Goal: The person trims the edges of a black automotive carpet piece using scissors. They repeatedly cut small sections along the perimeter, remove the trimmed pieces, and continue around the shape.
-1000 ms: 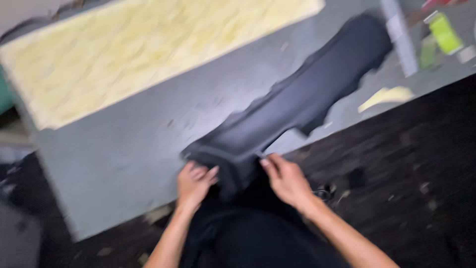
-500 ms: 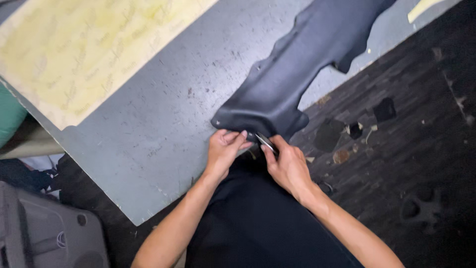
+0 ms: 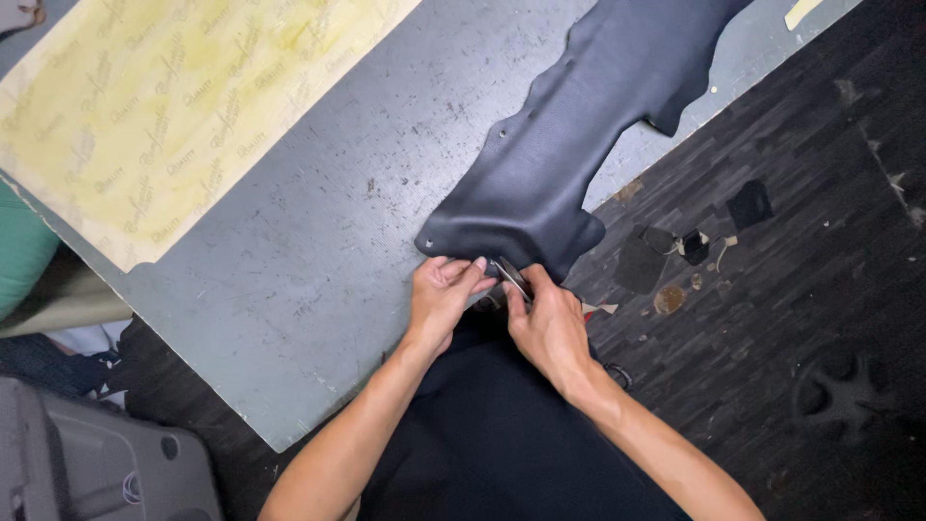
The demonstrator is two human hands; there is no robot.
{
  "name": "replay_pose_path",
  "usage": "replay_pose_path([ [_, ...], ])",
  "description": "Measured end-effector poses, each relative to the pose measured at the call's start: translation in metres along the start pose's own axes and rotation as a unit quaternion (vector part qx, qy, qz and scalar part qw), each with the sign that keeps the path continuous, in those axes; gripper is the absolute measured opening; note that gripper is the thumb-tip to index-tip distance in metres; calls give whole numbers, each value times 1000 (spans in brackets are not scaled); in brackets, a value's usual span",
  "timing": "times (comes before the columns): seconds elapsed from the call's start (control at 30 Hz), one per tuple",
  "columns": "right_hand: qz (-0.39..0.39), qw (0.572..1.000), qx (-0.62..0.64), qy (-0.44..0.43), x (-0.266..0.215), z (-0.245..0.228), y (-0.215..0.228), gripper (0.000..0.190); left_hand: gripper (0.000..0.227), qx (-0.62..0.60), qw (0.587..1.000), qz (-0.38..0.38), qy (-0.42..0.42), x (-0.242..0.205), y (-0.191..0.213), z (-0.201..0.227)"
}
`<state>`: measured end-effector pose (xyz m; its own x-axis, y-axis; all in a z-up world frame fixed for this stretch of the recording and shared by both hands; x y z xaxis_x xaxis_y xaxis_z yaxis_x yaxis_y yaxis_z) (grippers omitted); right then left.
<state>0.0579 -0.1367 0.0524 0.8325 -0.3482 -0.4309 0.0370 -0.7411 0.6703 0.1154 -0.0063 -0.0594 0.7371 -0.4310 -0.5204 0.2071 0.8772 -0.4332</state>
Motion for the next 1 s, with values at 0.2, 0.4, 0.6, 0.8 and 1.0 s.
replay_pose_path([
  [0.2, 58, 995, -64, 57, -8, -1, -12, 14, 28, -3, 1000, -13, -9, 0, -1, -1],
  [0.4, 81, 989, -49, 117, -13, 1, -20, 11, 27, -7, 1000, -11, -4, 0, 2, -4],
  [0.6, 73, 989, -67, 106, -9, 8, -24, 13, 28, -11, 1000, -10, -9, 2, 0, -5],
  [0.8, 61, 986, -104, 118, -11, 6, -18, 13, 32, -7, 1000, -9, -4, -2, -2, -1],
  [1.0, 21, 994, -78, 69, -9, 3, -2, 17, 32, -11, 1000, 13, 9, -3, -2, 2],
])
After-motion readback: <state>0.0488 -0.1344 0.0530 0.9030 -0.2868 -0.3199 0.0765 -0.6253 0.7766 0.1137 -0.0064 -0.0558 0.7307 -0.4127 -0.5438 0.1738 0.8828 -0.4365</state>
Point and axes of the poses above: each hand's wrist, its own x-axis towards the middle knuckle, its own y-axis out of the back of the hand, z = x × y, the point moved 3 cm from there along x, towards the middle knuckle, and after that the axes turned 7 degrees about -z, right-handed, at the moved point
